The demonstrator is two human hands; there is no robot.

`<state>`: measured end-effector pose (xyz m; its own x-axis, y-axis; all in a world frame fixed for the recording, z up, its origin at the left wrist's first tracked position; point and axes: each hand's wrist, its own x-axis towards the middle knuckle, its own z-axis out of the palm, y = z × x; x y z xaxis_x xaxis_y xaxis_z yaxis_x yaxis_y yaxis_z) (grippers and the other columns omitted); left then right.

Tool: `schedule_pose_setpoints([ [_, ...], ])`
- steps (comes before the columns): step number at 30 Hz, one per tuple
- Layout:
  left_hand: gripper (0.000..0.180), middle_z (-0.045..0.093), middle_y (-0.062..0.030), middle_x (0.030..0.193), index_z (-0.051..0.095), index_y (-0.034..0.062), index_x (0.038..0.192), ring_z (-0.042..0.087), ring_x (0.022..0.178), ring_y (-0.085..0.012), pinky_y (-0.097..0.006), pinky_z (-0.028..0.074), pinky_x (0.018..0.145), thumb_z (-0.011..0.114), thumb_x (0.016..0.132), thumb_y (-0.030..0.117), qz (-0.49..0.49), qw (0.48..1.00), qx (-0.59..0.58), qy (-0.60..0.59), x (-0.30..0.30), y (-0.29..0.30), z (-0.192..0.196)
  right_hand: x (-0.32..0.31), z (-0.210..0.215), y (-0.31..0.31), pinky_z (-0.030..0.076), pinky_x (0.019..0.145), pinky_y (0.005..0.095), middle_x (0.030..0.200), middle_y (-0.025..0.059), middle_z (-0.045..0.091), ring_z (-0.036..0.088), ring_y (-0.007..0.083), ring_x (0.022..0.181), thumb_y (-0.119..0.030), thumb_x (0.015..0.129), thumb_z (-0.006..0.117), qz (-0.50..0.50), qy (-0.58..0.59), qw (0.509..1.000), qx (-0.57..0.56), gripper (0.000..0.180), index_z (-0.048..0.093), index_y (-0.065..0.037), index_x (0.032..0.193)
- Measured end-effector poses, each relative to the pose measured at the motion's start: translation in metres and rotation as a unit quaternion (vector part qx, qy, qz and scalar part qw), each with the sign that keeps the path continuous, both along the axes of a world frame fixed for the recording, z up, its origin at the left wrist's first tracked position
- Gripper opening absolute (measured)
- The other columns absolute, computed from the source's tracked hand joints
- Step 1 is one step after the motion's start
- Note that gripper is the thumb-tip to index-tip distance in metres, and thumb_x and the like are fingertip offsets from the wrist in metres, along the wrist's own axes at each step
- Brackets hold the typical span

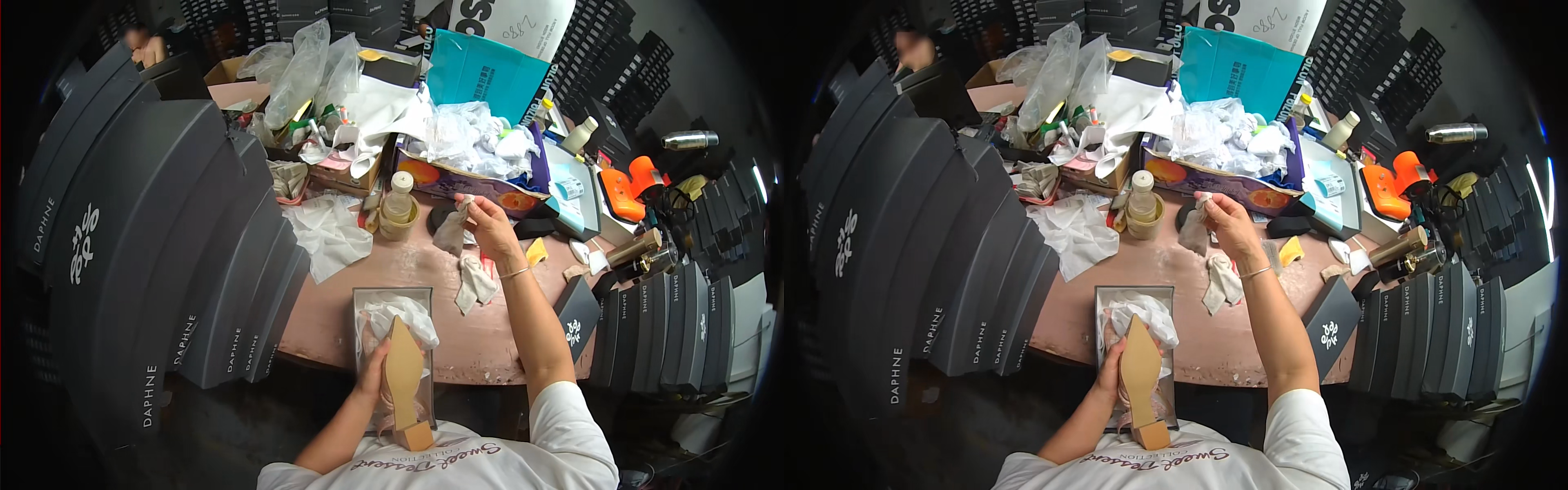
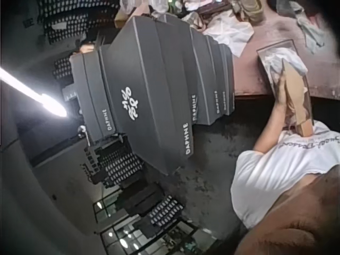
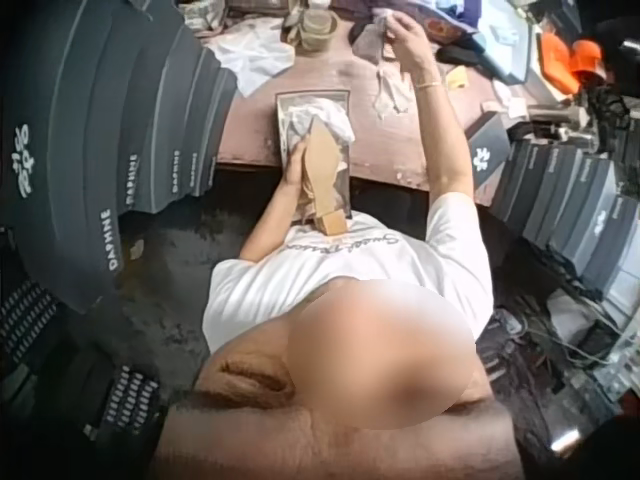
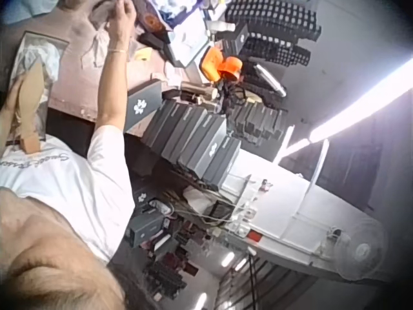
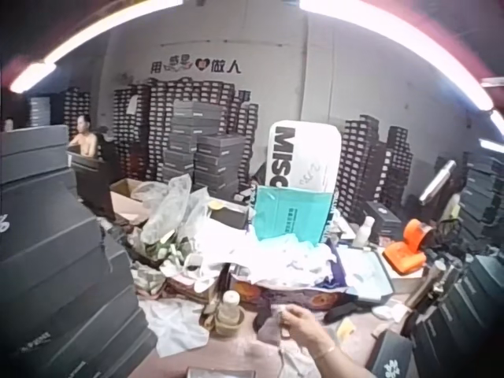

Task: Clean a pair of shoes with a cloth and solvent, then wrap them in tissue paper and place them in a shoe box.

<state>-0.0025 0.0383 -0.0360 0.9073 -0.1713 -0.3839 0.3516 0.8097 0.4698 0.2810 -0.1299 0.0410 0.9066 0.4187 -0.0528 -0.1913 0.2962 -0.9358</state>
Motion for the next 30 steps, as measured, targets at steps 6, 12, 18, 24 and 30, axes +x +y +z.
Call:
schedule_pose_setpoints([
  [6,0.062,0.054,-0.0177,0.122,0.036,0.0042,0.137,0.060,0.105,-0.0294,-0.039,0.051,0.087,0.056,0.089,0.037,0.036,0.998,-0.051,0.000,0.000,-0.002,-0.010,0.005,0.023,0.035,0.043,0.073,0.0207,0.094,0.0038,0.062,0.054,0.0079,0.084,-0.010,0.091,0.061,0.018,-0.052,0.998,0.020,0.026,0.057,-0.001,0.115],
  [12,0.060,0.057,-0.0173,0.118,0.040,0.0037,0.136,0.059,0.106,-0.0266,-0.037,0.050,0.088,0.053,0.091,0.041,0.005,0.999,-0.053,-0.005,-0.001,0.004,0.001,0.034,0.022,0.088,0.045,0.058,0.0246,0.074,0.0041,0.063,0.054,0.0101,0.061,-0.012,0.086,0.067,-0.047,-0.241,0.946,-0.214,0.017,0.068,0.001,0.097],
  [18,0.059,0.057,-0.0187,0.120,0.039,0.0035,0.137,0.058,0.109,-0.0271,-0.037,0.047,0.093,0.050,0.092,0.040,0.010,0.999,-0.040,-0.002,-0.002,0.003,-0.003,0.042,0.010,0.112,0.047,0.065,0.0343,0.074,0.0088,0.058,0.058,0.0247,0.069,-0.017,0.080,0.069,-0.139,-0.506,0.772,-0.358,0.015,0.069,-0.005,0.089],
  [24,0.060,0.056,-0.0197,0.122,0.036,0.0032,0.139,0.058,0.109,-0.0280,-0.037,0.047,0.093,0.050,0.093,0.039,0.009,0.999,-0.048,0.000,-0.003,0.001,-0.005,0.018,-0.014,0.111,0.045,0.084,0.0436,0.116,0.0115,0.057,0.054,0.0324,0.107,-0.015,0.081,0.067,-0.149,-0.566,0.690,-0.427,0.033,0.062,-0.013,0.114],
  [30,0.055,0.058,-0.0192,0.118,0.039,0.0021,0.137,0.060,0.106,-0.0264,-0.035,0.047,0.091,0.047,0.095,0.036,0.006,0.999,-0.035,-0.002,0.000,0.002,-0.003,0.026,-0.023,0.111,0.049,0.088,0.0364,0.119,0.0166,0.055,0.059,0.0338,0.102,-0.004,0.080,0.066,-0.087,-0.487,0.788,-0.366,0.047,0.054,-0.010,0.125],
])
